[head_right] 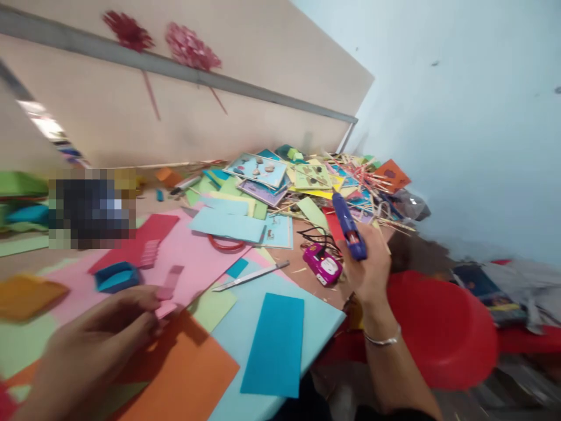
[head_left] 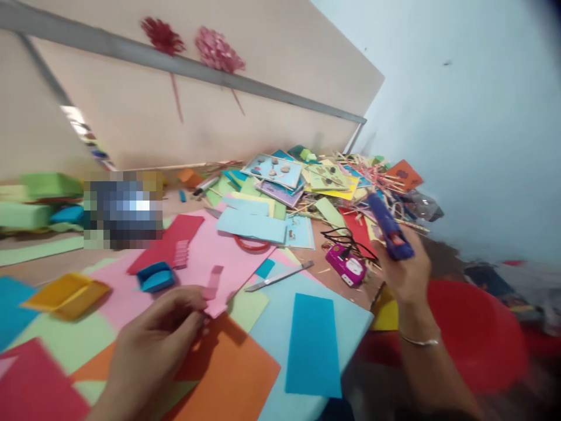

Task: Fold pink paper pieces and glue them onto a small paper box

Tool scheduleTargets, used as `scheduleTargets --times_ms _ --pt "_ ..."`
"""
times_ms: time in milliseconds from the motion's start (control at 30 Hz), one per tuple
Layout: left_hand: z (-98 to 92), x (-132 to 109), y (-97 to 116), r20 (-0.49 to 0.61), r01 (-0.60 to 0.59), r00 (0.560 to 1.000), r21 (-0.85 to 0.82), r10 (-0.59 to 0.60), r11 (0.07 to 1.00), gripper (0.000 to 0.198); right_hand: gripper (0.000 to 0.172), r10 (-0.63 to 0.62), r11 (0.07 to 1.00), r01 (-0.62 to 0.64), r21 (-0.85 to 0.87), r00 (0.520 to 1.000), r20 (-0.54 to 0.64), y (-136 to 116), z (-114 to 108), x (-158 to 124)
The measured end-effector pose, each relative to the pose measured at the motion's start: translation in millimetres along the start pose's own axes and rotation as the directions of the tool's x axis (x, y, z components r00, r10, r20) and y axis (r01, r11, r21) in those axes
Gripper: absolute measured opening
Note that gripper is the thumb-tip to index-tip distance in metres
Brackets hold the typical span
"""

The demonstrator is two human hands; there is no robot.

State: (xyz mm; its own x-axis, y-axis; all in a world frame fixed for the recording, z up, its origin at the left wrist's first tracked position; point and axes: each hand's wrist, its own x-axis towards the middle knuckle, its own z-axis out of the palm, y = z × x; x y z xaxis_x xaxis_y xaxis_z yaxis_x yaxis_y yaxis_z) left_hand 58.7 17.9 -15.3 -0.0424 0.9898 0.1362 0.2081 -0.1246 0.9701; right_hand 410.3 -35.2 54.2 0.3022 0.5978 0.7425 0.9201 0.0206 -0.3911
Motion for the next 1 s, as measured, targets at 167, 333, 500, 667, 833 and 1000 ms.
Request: scheduleTargets --times_ms 167,333,500,667,833,1000 --pt "0.5 3.1 6.3 0.018 -0.034 0.999 -0.142 0.036 0.989 0.004 0.02 -0.29 0.909 0.132 0.395 0.881 0.373 -64.1 13.4 -9.5" --pt "0.1 5.9 2.5 0.033 -0.087 0.995 -0.197 0.096 0.976 0.009 0.022 -0.428 0.828 -0.002 0.561 0.644 0.634 -98.7 54.6 -24.3" --pt "1.6 7.5 -5.0 0.062 -0.077 0.994 -0.227 0.093 0.971 0.011 0.035 -0.441 0.798 -0.06 0.6 0.62 0.649 -100.7 68.1 -29.1" --pt "-0.3 6.4 -11.6 0.043 -0.203 0.977 -0.105 0.208 0.974 0.015 0.021 -0.441 0.81 -0.057 0.583 0.597 0.67 -99.6 68.5 -33.8" --pt "-1.9 7.0 -10.1 0.059 -0.312 0.948 -0.014 0.312 0.95 0.017 0.014 -0.47 0.812 -0.003 0.584 0.589 0.657 -96.5 72.0 -40.5" --pt "-2.6 8.1 -4.8 0.081 -0.405 0.912 0.029 0.402 0.914 0.018 0.017 -0.478 0.813 0.028 0.582 0.603 0.638 -97.7 72.5 -41.4"
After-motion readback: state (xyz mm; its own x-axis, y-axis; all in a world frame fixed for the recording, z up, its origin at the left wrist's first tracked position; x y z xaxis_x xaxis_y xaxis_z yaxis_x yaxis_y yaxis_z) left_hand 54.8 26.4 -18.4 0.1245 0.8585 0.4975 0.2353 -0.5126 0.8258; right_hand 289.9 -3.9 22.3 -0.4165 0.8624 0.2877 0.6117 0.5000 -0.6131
